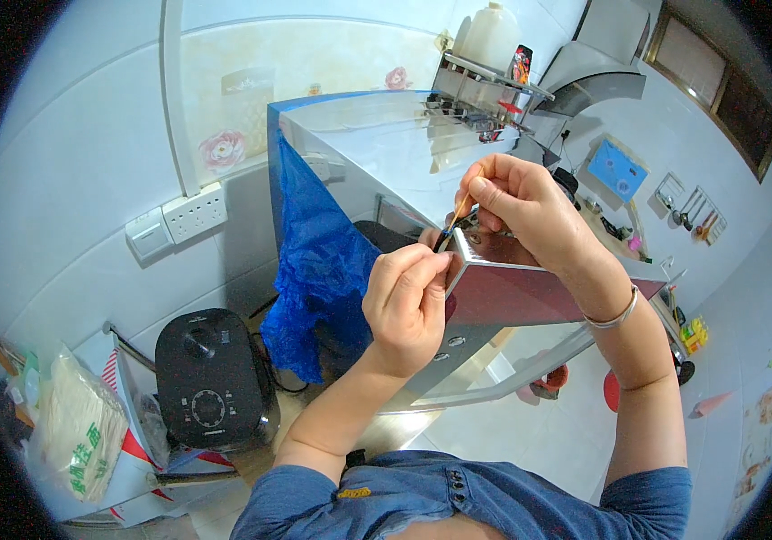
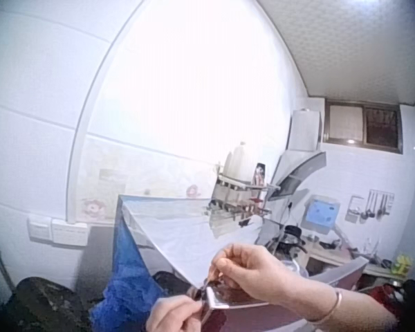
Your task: The person uses a small wooden stick and then a flat scraping tool to clean or adjust the edge of an appliance door, focusing on the seal and upper corner.
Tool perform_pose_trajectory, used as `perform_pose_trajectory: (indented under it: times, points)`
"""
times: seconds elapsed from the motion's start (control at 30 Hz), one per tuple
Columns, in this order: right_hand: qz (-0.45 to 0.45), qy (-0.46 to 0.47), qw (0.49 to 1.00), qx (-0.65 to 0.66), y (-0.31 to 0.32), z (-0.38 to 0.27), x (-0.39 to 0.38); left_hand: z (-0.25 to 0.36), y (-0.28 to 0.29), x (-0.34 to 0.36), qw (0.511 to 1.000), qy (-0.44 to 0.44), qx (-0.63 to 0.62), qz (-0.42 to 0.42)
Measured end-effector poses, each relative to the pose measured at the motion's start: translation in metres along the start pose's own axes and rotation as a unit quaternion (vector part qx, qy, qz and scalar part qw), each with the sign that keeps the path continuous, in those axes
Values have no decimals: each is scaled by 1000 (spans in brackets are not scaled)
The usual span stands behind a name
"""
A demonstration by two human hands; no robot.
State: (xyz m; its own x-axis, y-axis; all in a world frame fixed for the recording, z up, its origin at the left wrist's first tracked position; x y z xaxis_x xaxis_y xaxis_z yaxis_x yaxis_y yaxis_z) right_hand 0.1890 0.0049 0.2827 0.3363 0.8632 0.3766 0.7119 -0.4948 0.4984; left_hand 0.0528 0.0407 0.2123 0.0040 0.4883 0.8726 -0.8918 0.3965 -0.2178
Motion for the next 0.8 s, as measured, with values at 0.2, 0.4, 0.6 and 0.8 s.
perform_pose_trajectory:
  times: [0.2, 0.4, 0.6, 0.8]
  points:
    - [-7, -23, 999, 27, -4, 4, 1, -1, 2, 0, 1000, -6, -7, 11]
    - [-1, -35, 999, 37, -4, 3, -1, -1, 1, 0, 1000, -5, -13, 11]
    - [16, -60, 997, 52, -2, 7, -2, 0, 0, 0, 1000, 7, 0, -3]
    - [74, -8, 997, -23, 7, -3, -6, 0, 0, 1, 1000, 7, 1, -7]
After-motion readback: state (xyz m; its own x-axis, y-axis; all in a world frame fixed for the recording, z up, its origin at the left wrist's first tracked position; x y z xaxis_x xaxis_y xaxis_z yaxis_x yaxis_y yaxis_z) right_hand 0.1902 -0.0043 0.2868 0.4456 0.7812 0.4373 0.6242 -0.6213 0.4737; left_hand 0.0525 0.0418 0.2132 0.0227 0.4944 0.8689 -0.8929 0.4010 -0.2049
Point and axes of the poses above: each hand's wrist, its own x-axis towards the middle knuckle, its own y-axis out of the back of the hand, z = x × y, the point moved 9 cm from there along x, towards the middle knuckle, and after that the axes turned 9 degrees about y, right-handed, at the moved point
